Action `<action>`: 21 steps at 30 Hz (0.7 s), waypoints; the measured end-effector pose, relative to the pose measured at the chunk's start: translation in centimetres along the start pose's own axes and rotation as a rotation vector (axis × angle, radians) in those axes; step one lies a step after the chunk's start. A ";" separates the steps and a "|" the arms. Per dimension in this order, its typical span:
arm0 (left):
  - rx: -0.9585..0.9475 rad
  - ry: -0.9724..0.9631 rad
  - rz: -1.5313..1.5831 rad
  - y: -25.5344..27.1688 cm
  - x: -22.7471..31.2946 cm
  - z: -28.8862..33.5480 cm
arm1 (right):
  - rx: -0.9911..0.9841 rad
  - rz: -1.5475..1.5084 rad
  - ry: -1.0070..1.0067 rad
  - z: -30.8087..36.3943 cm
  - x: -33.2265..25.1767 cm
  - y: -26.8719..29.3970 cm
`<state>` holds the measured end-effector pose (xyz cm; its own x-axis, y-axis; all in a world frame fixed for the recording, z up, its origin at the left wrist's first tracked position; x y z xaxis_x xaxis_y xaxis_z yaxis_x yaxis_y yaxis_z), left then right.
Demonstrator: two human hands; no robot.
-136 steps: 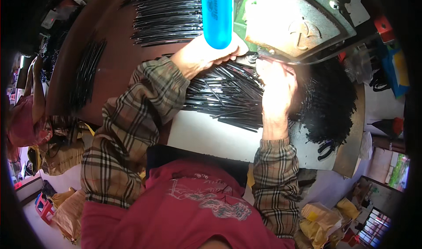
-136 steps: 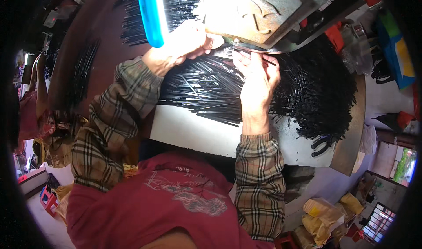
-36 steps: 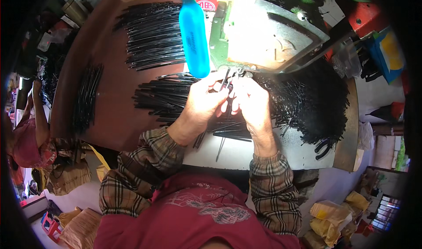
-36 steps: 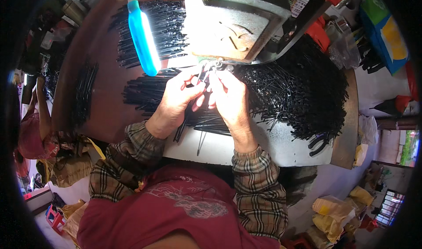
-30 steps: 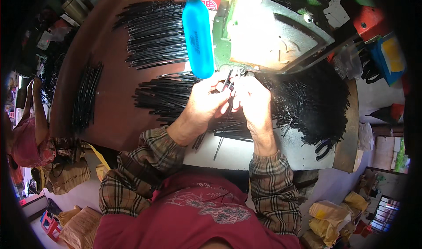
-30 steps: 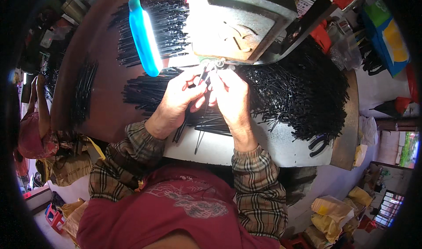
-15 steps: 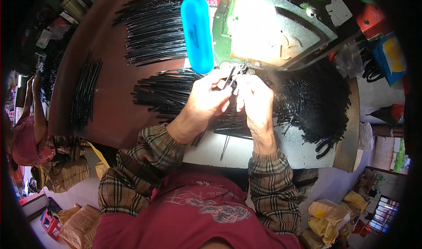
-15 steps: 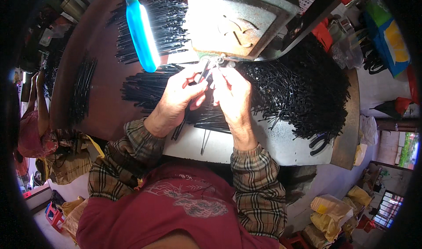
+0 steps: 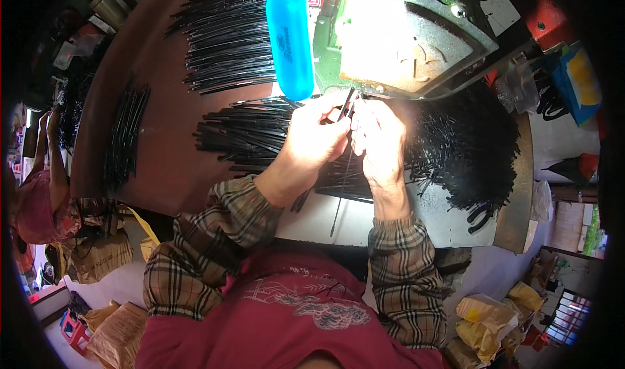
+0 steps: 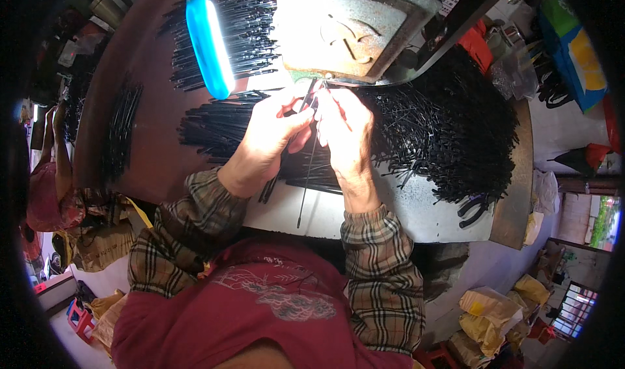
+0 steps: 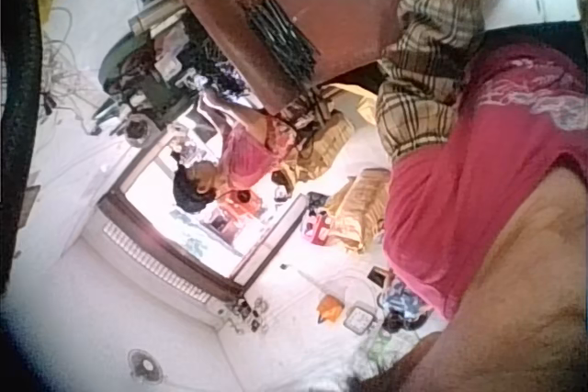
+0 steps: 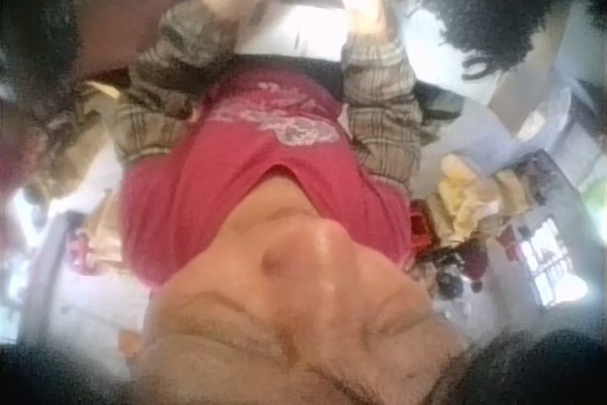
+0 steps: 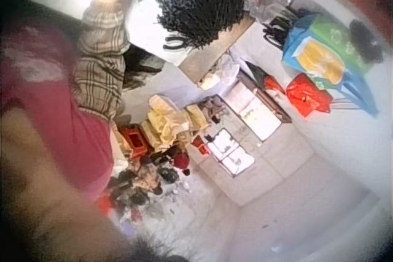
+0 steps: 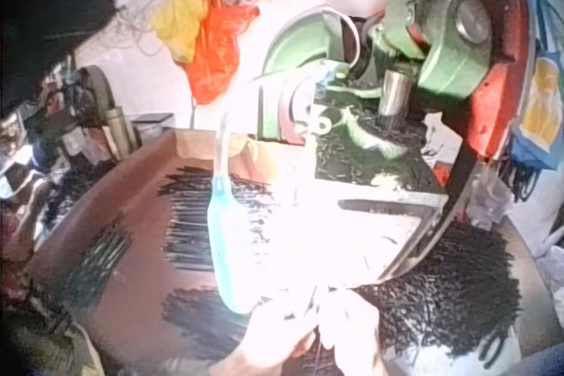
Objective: The person aligns small black rods by hand, then inserts them into a machine press for crimping or assembly.
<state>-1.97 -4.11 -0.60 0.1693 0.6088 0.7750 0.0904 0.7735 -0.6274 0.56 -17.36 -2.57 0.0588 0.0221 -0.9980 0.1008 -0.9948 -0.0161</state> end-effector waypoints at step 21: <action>0.024 0.029 -0.005 0.5 0.4 1.6 | -0.066 -0.188 -0.007 -0.6 -0.7 -0.2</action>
<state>-3.41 -3.21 -0.51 0.1976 0.5996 0.7756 0.0676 0.7809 -0.6209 1.09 -17.15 -1.87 0.0259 0.2058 -0.9782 0.1743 -0.9645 -0.1983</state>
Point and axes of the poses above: each hand's wrist, its own z-axis away from the middle knuckle, its own y-axis out of the back of the hand, x = y × z, the point moved 1 cm from there along -z, towards the middle knuckle, and after that the axes turned 10 degrees about z, right-handed, at the moved point
